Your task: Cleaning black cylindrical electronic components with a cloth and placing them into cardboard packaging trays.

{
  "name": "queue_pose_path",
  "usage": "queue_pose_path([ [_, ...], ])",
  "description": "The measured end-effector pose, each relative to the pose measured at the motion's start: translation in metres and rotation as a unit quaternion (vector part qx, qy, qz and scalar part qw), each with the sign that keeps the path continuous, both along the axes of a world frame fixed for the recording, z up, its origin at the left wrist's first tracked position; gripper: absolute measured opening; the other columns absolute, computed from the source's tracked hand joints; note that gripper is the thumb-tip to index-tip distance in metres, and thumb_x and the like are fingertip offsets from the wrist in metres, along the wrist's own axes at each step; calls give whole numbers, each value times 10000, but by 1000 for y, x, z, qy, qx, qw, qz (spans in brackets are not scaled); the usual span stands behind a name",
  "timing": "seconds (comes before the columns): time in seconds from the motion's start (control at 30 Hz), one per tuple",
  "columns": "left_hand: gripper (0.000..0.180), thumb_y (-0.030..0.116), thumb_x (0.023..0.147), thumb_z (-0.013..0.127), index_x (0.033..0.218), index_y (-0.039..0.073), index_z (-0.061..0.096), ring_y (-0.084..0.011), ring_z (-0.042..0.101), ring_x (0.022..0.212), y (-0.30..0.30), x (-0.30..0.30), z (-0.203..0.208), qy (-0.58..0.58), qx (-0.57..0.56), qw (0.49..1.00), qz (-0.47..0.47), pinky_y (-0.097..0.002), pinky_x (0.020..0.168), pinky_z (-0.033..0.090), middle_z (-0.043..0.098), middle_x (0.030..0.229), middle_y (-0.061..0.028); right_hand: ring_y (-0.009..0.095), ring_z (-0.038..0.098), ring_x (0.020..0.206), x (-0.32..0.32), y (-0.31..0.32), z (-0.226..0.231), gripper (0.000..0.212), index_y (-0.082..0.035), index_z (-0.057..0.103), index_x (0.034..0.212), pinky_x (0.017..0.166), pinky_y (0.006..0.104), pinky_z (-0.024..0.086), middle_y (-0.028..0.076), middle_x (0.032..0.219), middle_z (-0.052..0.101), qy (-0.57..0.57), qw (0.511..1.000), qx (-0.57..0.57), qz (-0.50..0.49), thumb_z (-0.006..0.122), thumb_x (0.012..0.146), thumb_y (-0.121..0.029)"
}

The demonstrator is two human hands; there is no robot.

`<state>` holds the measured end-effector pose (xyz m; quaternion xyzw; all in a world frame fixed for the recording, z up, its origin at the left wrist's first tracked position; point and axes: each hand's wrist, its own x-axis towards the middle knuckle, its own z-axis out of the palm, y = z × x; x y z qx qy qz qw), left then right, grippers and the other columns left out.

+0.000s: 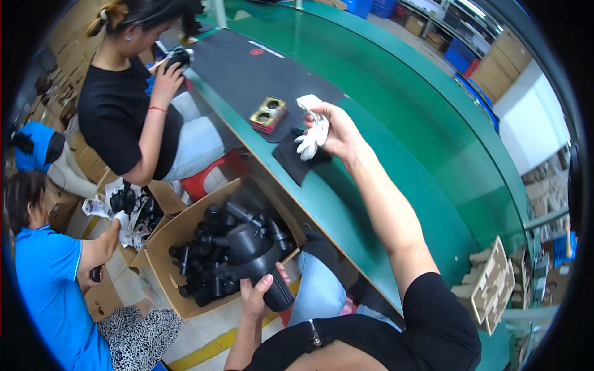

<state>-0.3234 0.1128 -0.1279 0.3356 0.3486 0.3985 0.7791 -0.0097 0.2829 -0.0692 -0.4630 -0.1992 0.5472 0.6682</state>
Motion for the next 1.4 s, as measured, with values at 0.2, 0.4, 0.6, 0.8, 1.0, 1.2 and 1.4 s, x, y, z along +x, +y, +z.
queue_pose_path([
  [0.2,550,265,737,675,1131,-78,502,-235,635,730,7,36,24,-91,70,978,-176,-340,647,542,606,886,-168,126,431,635,-30,-169,37,63,-32,516,899,629,284,418,20,697,434,339,926,135,92,547,852,-61],
  [0.4,536,222,724,673,1132,-86,513,-239,639,725,-31,78,44,-187,59,935,-295,-343,656,535,615,882,-161,120,414,635,-47,-280,45,85,-22,512,896,621,258,392,14,690,419,286,942,178,12,568,871,-81],
  [0.6,552,232,730,674,1147,-84,499,-236,635,708,-85,80,60,-165,79,916,-357,-331,639,528,615,888,-165,101,476,709,-68,-375,59,154,12,639,1011,614,237,396,32,806,513,-286,949,65,-113,599,876,-50],
  [0.8,528,237,734,679,1125,-77,516,-232,635,710,-125,87,66,-127,57,917,-374,-329,631,527,615,897,-166,105,485,736,-63,-417,21,184,11,663,993,571,226,360,63,846,556,-483,834,200,-177,634,813,36],
  [1.0,605,316,680,702,1097,-86,527,-230,636,702,-145,96,62,-125,42,902,-412,-338,622,543,612,899,-181,113,477,735,-62,-445,19,228,1,679,970,565,220,355,58,824,536,-491,812,189,-253,634,769,99],
  [1.2,674,395,651,686,1088,-94,531,-240,640,694,-145,93,44,-131,-24,893,-430,-339,582,557,610,900,-195,166,505,705,-63,-453,15,380,-66,703,1012,584,272,368,64,789,515,-558,767,176,-263,629,666,75],
  [1.4,673,392,658,670,1089,-105,526,-246,636,691,-145,92,37,-121,-28,894,-431,-337,563,555,607,876,-195,203,492,672,-61,-444,18,375,-202,719,995,611,339,354,36,755,507,-725,625,173,-234,681,644,-76],
])
